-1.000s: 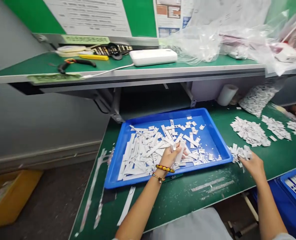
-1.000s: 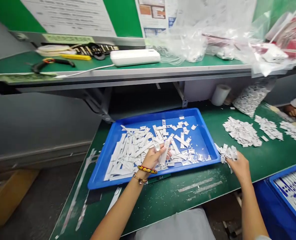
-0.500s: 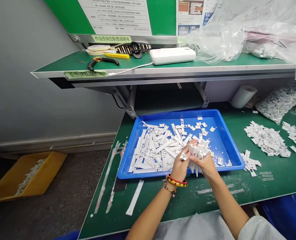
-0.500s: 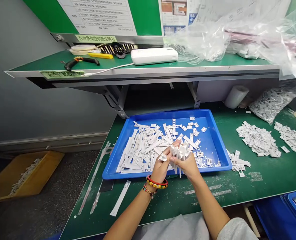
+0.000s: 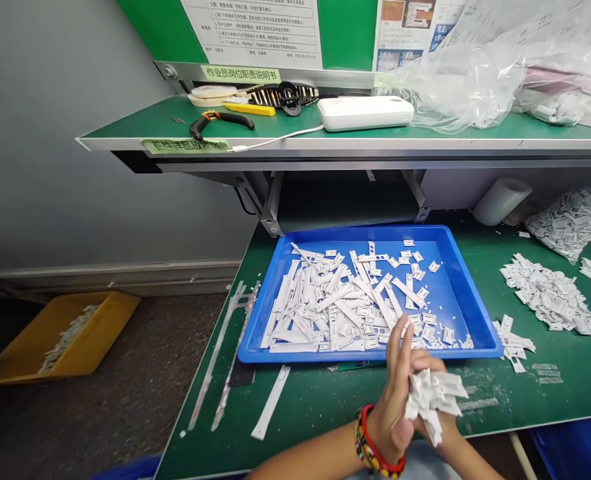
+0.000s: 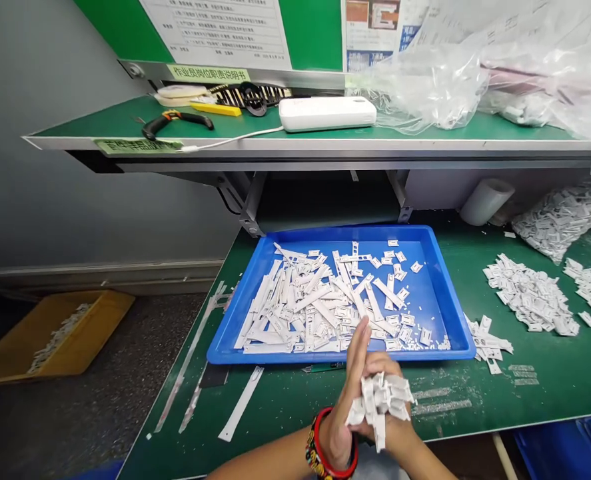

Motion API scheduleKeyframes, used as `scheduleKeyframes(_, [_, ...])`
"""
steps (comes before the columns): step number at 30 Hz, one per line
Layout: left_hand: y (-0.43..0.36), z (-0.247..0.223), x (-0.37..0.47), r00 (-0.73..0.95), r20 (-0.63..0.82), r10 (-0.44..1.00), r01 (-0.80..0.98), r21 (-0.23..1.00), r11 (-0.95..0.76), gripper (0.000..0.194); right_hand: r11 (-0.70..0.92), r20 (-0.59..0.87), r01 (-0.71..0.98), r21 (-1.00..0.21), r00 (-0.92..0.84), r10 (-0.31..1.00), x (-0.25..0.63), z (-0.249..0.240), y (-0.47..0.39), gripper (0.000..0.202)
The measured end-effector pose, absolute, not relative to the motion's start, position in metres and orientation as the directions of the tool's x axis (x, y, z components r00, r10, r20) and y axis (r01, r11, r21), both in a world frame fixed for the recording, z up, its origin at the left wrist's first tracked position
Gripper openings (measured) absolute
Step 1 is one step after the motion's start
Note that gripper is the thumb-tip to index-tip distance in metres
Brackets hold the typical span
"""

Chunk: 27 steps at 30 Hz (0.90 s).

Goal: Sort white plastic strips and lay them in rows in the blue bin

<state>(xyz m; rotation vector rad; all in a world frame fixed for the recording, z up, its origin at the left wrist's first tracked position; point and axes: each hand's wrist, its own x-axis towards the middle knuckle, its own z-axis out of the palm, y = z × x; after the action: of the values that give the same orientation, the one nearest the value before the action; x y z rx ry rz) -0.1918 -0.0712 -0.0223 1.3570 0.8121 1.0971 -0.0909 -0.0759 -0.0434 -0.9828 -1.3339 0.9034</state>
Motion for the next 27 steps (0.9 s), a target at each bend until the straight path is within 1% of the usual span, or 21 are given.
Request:
scheduleKeyframes(1, [-0.079,-0.03,-0.196,0.376,0.198,0.905,-0.08,0.98,-0.182,0.101,0.335,0.335,0.012,-0.942,0.025,0.942,-0.089,-0.053,-0.084,0.043])
scheduleKeyframes(3, [-0.085,-0.041,-0.208,0.519,0.228,0.824,0.032,0.958,-0.285,0.091,0.291,0.291,0.02,-0.957,0.005,0.957,-0.084,-0.072,-0.096,0.04])
scheduleKeyframes(5, [-0.074,-0.043,-0.221,0.667,0.168,0.726,0.158,0.92,-0.358,0.087,0.262,0.266,0.079,-0.962,0.034,0.963,-0.078,-0.088,-0.104,0.031])
scheduleKeyframes(7, [-0.044,-0.038,-0.236,0.723,0.101,0.684,0.294,0.851,-0.436,0.08,0.29,0.304,0.164,-0.943,0.068,0.95,-0.072,-0.1,-0.105,0.017])
scheduleKeyframes(8, [-0.022,-0.034,-0.243,0.701,0.081,0.708,0.373,0.805,-0.462,0.07,0.338,0.354,0.194,-0.921,0.055,0.934,-0.069,-0.105,-0.104,0.014])
scheduleKeyframes(9, [0.004,-0.03,-0.251,0.636,0.08,0.767,0.463,0.757,-0.462,0.054,0.396,0.409,0.212,-0.894,0.021,0.912,-0.065,-0.11,-0.101,0.014])
scheduleKeyframes(10, [0.033,-0.029,-0.258,0.537,0.08,0.84,0.559,0.712,-0.425,0.041,0.457,0.461,0.222,-0.861,-0.034,0.887,-0.061,-0.115,-0.099,0.014])
scheduleKeyframes(11, [0.063,-0.029,-0.264,0.429,0.081,0.9,0.651,0.663,-0.37,0.036,0.512,0.5,0.228,-0.828,-0.113,0.859,-0.057,-0.119,-0.096,0.017])
scheduleKeyframes(13, [0.122,-0.038,-0.273,0.213,0.101,0.972,0.806,0.544,-0.233,0.03,0.581,0.528,0.284,-0.763,-0.246,0.813,-0.049,-0.13,-0.092,0.033])
scheduleKeyframes(15, [0.169,-0.054,-0.276,0.115,0.054,0.992,0.876,0.465,-0.127,0.027,0.605,0.535,0.373,-0.704,-0.283,0.796,-0.043,-0.142,-0.091,0.047])
scheduleKeyframes(16, [0.185,-0.063,-0.275,0.104,0.023,0.994,0.887,0.45,-0.103,0.025,0.61,0.539,0.399,-0.685,-0.286,0.792,-0.041,-0.148,-0.091,0.05])
scheduleKeyframes(18, [0.204,-0.077,-0.273,0.139,-0.001,0.99,0.875,0.468,-0.122,0.02,0.594,0.52,0.418,-0.688,-0.288,0.804,-0.038,-0.157,-0.09,0.048])
scheduleKeyframes(20, [0.208,-0.085,-0.272,0.178,-0.002,0.984,0.848,0.508,-0.152,0.014,0.561,0.46,0.409,-0.719,-0.325,0.826,-0.035,-0.161,-0.088,0.034])
scheduleKeyframes(22, [0.203,-0.084,-0.275,0.193,-0.005,0.981,0.821,0.548,-0.159,0.014,0.504,0.384,0.41,-0.76,-0.342,0.858,-0.032,-0.154,-0.088,0.022])
scheduleKeyframes(23, [0.198,-0.08,-0.278,0.197,-0.012,0.98,0.81,0.565,-0.156,0.015,0.462,0.339,0.404,-0.789,-0.341,0.877,-0.031,-0.145,-0.088,0.022])
scheduleKeyframes(24, [0.191,-0.074,-0.281,0.205,-0.025,0.979,0.787,0.599,-0.149,0.017,0.425,0.301,0.383,-0.82,-0.342,0.89,-0.03,-0.133,-0.088,0.024])
scheduleKeyframes(25, [0.183,-0.066,-0.286,0.225,-0.048,0.973,0.741,0.657,-0.139,0.018,0.393,0.283,0.356,-0.848,-0.323,0.903,-0.031,-0.119,-0.086,0.026])
scheduleKeyframes(27, [0.162,-0.045,-0.294,0.32,-0.104,0.942,0.572,0.814,-0.104,0.021,0.343,0.293,0.31,-0.887,-0.199,0.935,-0.035,-0.084,-0.077,0.029])
